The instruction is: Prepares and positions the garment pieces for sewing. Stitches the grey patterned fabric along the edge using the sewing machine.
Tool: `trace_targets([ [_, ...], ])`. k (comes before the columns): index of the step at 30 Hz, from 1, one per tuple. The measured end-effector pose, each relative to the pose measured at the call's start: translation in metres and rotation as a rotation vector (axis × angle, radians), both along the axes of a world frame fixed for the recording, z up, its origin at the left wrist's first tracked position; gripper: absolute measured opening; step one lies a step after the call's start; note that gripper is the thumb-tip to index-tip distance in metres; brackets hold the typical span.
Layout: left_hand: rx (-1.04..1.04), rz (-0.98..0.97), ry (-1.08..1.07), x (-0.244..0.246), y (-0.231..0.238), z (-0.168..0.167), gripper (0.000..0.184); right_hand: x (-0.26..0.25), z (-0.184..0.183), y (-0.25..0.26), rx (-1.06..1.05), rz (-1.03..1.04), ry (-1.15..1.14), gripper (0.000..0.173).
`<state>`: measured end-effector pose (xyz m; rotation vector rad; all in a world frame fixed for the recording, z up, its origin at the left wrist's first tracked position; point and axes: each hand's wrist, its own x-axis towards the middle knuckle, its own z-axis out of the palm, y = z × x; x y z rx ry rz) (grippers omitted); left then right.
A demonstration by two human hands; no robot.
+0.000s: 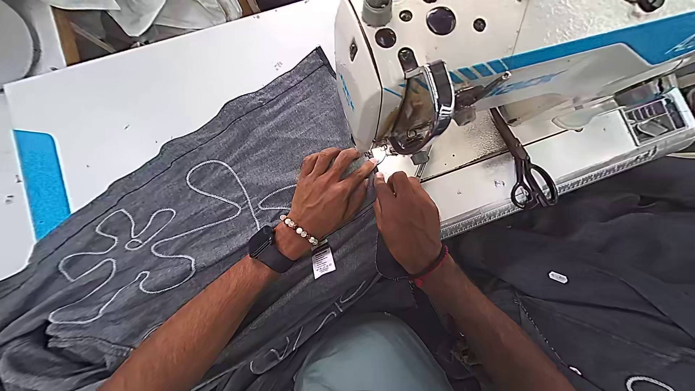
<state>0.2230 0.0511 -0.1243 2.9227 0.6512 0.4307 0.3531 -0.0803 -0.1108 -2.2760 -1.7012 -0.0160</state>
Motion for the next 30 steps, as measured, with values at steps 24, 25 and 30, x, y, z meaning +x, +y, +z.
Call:
trace_targets([
  [24,-0.073,-0.171,-0.050,-0.010,-0.008,-0.006,0.040,0.020,0.043,-0.086,-0.136,-0.125,0.232,0.025],
  [25,-0.076,-0.175,-0.054,-0.011,-0.009,-0.006,0.039,0.017,0.038,-0.069,-0.011,-0.157,0.246,0.025],
  [30,-0.060,-0.166,-0.060,-0.011,-0.007,-0.005,0.038,0.008,-0.006,-0.012,0.133,-0.260,0.215,0.021],
])
